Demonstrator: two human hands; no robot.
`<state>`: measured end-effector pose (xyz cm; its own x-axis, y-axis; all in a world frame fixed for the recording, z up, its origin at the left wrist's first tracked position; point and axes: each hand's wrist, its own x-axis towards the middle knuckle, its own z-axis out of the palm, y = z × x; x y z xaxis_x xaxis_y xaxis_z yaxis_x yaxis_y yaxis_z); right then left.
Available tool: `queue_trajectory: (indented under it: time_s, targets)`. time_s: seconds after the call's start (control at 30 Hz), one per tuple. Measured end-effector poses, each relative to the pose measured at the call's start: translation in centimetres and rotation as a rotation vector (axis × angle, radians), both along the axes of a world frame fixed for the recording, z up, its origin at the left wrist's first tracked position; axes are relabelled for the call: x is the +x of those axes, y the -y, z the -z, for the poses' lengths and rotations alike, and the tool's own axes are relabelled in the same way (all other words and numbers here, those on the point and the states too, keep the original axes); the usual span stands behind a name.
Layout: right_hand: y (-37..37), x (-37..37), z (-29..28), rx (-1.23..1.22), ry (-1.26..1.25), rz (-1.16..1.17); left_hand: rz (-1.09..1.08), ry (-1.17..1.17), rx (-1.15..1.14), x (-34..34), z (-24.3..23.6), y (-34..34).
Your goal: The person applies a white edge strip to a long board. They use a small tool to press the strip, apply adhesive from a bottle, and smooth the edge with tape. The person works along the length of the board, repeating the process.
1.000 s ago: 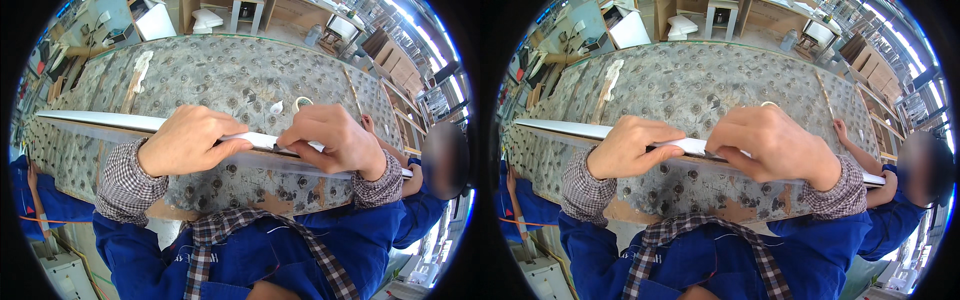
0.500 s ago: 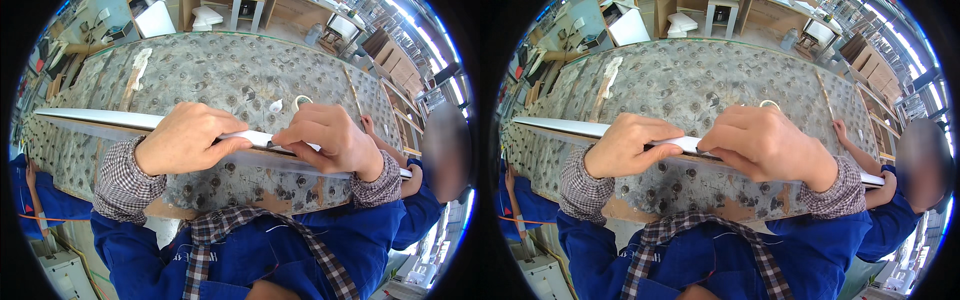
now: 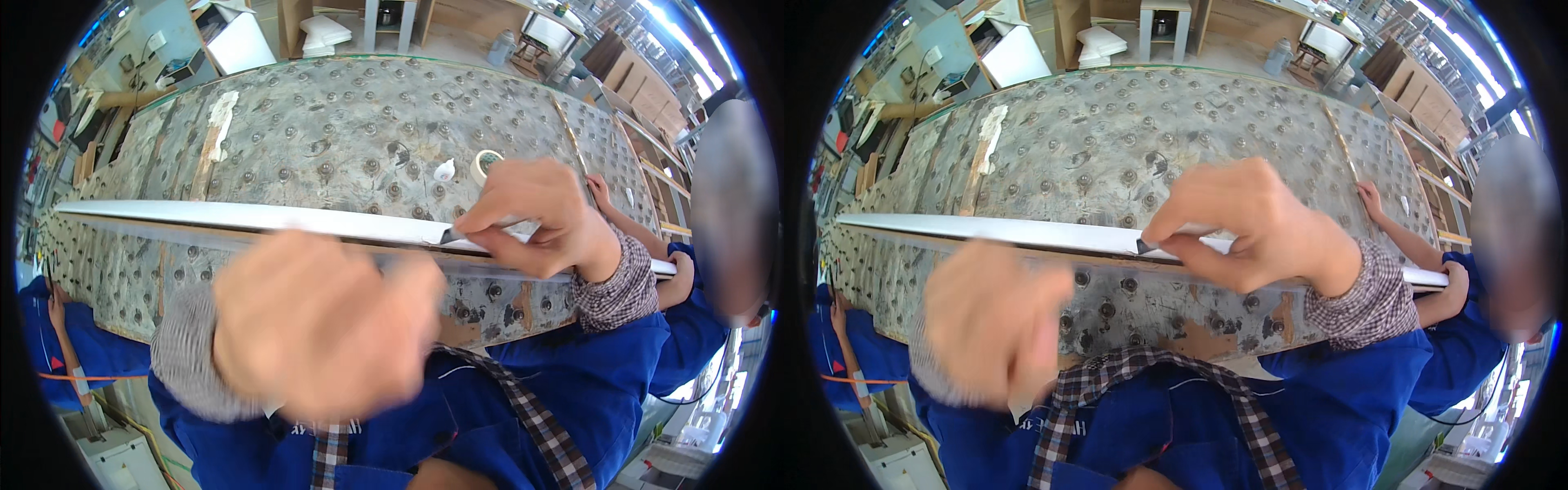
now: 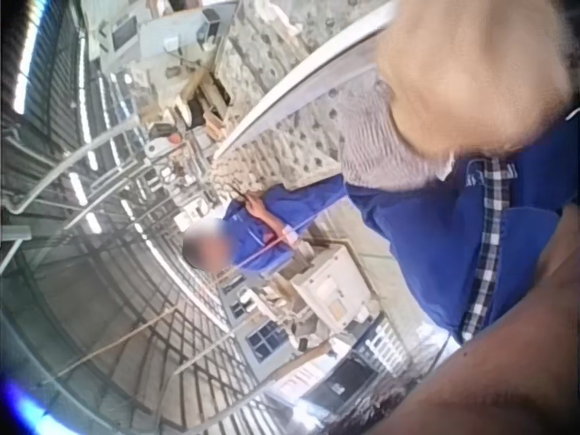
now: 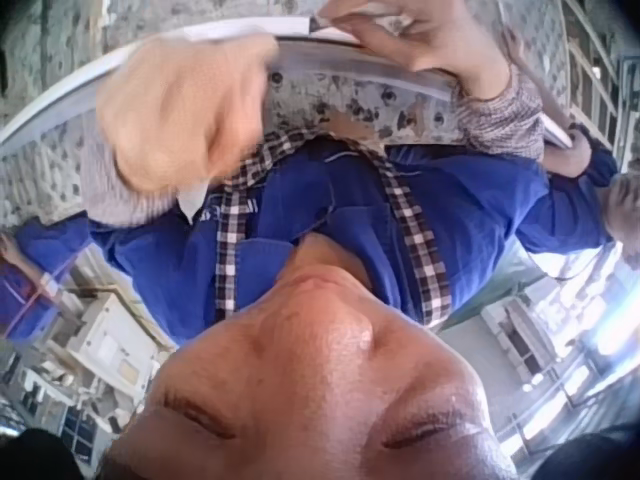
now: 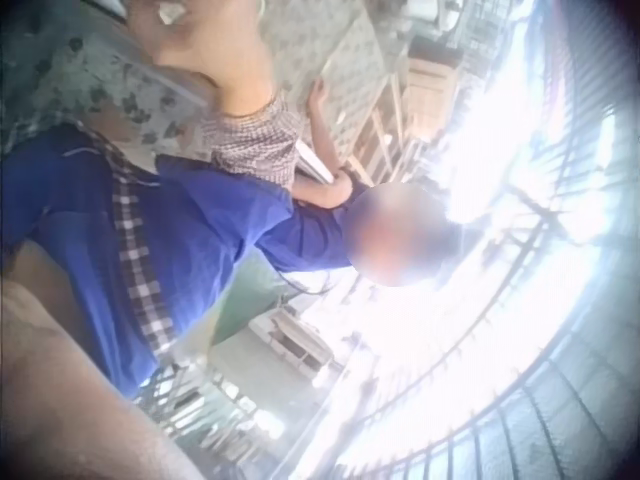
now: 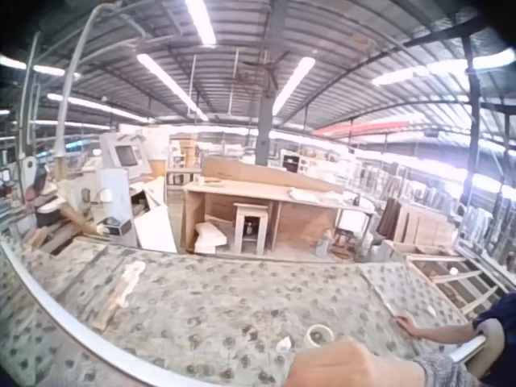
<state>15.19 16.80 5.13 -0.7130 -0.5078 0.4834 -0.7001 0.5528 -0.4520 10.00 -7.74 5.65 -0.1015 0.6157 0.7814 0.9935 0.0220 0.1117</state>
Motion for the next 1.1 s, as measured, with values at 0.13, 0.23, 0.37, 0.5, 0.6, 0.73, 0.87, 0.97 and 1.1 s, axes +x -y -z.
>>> queue_trajectory:
  time_s: [0.13,0.23,0.37,0.5,0.6,0.73,0.87,0.97,1.1]
  targets:
    - [-0.7,-0.3,0.0,0.003,-0.098,0.061,0.015,-0.08,-0.254,5.1,-2.9,1.4]
    - [-0.9,-1.1,0.4,-0.046,-0.114,0.061,0.013,-0.114,-0.177,5.7,-2.6,1.8]
    - [-1.8,-1.2,0.4,-0.071,-0.116,0.077,0.006,-0.332,0.156,5.8,0.1,2.5]
    - [-1.8,-1.4,0.6,-0.078,-0.139,0.07,0.26,-0.435,0.576,2.3,3.6,1.9]
    - [-1.9,-1.7,0.9,-0.108,-0.163,0.05,-0.104,-0.013,0.111,1.0,3.3,-0.6]
    - [-1.9,-1.4,0.8,-0.109,-0.083,0.078,-0.076,0.145,-0.17,-1.4,4.6,-1.8]
    - [-1.9,-1.3,0.8,-0.105,-0.075,0.07,0.007,0.133,-0.241,-1.6,4.5,-2.4]
    - [-1.9,-1.5,0.8,-0.116,-0.081,0.062,0.016,0.003,-0.323,-1.4,3.4,-2.9]
    - [-2.1,-1.5,0.9,-0.127,-0.065,0.075,0.015,-0.281,-0.514,-1.1,2.1,-3.5]
